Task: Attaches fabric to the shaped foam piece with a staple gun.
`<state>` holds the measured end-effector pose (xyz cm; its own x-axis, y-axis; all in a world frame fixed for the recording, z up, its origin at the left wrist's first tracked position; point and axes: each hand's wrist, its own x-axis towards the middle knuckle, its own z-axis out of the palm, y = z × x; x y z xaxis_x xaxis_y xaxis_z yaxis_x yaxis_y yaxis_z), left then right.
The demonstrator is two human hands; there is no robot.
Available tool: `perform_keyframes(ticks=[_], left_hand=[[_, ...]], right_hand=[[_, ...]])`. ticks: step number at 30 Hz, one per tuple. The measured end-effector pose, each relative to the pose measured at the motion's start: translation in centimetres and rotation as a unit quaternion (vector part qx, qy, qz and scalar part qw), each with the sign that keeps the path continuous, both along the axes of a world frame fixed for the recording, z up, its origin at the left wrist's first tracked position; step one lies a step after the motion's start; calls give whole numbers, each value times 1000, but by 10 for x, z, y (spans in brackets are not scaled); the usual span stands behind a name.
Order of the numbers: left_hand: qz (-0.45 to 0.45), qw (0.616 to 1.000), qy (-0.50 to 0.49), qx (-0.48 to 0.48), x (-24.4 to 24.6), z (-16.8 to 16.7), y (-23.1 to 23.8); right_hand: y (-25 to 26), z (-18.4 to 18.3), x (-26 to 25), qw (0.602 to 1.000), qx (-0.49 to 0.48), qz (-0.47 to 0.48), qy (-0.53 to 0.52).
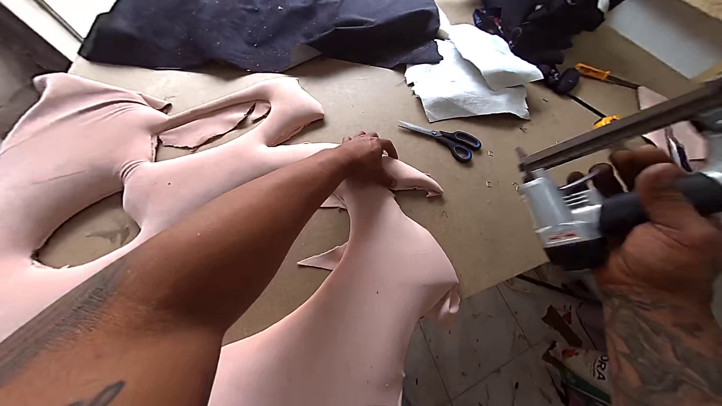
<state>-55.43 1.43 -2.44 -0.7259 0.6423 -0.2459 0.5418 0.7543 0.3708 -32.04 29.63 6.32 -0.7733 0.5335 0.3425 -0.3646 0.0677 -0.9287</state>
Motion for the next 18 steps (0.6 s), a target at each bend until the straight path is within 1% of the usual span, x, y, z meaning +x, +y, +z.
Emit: perform_keyframes(ticks=[4,6,8,10,12,13,18], left_hand=[[17,998,59,0,8,-9,2],[22,997,67,1,9,-10,2],[15,998,67,1,8,-11,2],[11,998,61,1,9,-11,2],[10,998,62,5,7,-11,2],[10,998,63,5,7,-11,2],[-3,998,59,15,7,-13,0]], right_hand=[[-37,-30,-10,991,110,-71,-16],[-49,-45,-18,990,132,-54,19],[-64,-52,-20,993,113,-25,21],[-81,-50,-20,998,63,3,-22],[-96,-46,-25,997,23,12,-71],[-104,-46,-28,996,15,-1,-83],[-153,-42,-39,983,6,-126,-136]])
